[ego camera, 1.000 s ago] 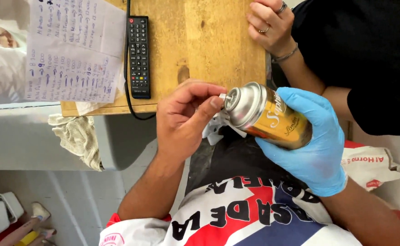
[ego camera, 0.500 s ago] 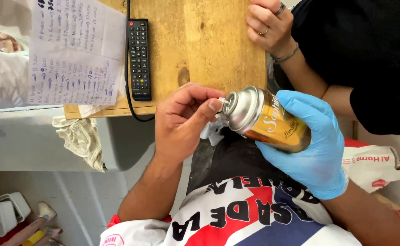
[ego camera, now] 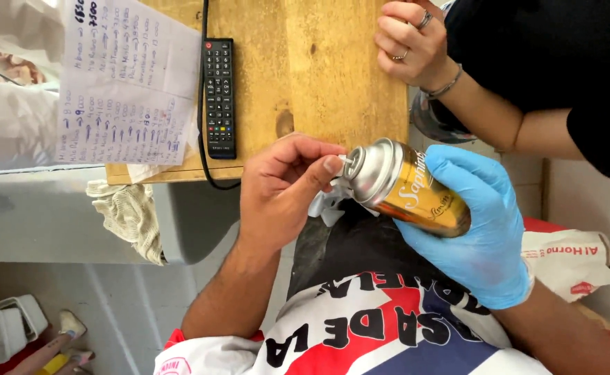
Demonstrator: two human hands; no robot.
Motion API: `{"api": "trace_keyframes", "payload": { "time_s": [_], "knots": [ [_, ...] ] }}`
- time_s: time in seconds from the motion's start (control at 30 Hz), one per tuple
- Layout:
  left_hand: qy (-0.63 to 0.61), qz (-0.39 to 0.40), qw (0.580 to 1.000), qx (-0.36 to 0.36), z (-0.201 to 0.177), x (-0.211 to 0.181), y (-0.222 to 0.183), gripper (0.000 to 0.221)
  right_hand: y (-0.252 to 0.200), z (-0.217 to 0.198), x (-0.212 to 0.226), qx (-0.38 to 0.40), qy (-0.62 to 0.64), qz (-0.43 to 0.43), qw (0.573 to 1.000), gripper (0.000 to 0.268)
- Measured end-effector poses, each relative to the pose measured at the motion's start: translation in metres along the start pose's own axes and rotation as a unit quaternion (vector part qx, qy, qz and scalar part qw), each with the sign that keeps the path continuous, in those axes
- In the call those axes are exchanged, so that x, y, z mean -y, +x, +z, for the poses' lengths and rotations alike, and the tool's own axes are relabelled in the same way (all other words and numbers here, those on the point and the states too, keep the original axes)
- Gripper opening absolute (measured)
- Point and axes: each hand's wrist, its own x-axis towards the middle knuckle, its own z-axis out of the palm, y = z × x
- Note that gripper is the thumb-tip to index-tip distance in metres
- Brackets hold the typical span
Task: The person slices a sausage on a yellow cutting board using a knife and then spends time fixing the nozzle on a spray can at a counter.
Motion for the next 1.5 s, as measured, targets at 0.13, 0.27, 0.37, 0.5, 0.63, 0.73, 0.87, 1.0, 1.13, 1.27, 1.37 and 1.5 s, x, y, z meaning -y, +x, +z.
{"api": "trace_keyframes", "payload": {
  "time_s": [0.13,0.27,0.37,0.5,0.63,0.73,0.87,1.0,1.13,1.27,1.37,1.5],
  "knots": [
    [0.038,0.009,0.999,0.010,-0.002,-0.004,0.000,0.016,0.001,0.000,-0.001,-0.003,-0.002,-0.029,1.000,0.072],
    [0.074,0.026,0.997,0.012,-0.003,-0.009,0.000,0.016,0.001,-0.002,0.000,0.002,-0.004,-0.037,0.999,0.072],
    [0.101,0.038,0.994,0.015,-0.004,-0.012,0.000,0.013,0.002,-0.003,0.001,0.010,0.001,-0.040,0.999,0.071],
    [0.144,0.066,0.987,0.019,-0.005,-0.015,0.001,0.012,0.003,-0.004,0.003,0.014,0.002,-0.043,0.999,0.073],
    [0.191,0.084,0.978,0.023,-0.005,-0.019,0.003,0.011,0.001,-0.004,-0.001,0.022,-0.008,-0.036,0.999,0.073],
    [0.197,0.094,0.976,0.025,-0.004,-0.019,0.004,0.011,0.000,-0.004,-0.006,0.021,-0.014,-0.057,0.998,0.075],
    [0.236,0.119,0.964,0.033,-0.003,-0.023,0.004,0.013,0.002,-0.006,-0.001,0.024,-0.013,-0.029,0.999,0.072],
    [0.275,0.195,0.941,0.046,-0.001,-0.024,0.006,0.010,0.007,-0.010,0.006,0.031,0.014,-0.007,0.999,0.077],
    [0.298,0.236,0.922,0.075,-0.003,-0.026,0.009,0.007,0.009,-0.013,0.005,0.038,0.029,-0.003,0.999,0.076],
    [0.309,0.246,0.914,0.093,-0.005,-0.027,0.011,0.003,0.010,-0.015,0.005,0.048,0.039,0.024,0.998,0.076],
    [0.303,0.239,0.917,0.097,-0.005,-0.026,0.012,0.004,0.012,-0.015,0.005,0.059,0.059,0.075,0.994,0.075],
    [0.281,0.212,0.932,0.089,-0.002,-0.023,0.012,0.010,0.012,-0.015,0.004,0.068,0.072,0.113,0.989,0.076]
  ]
}}
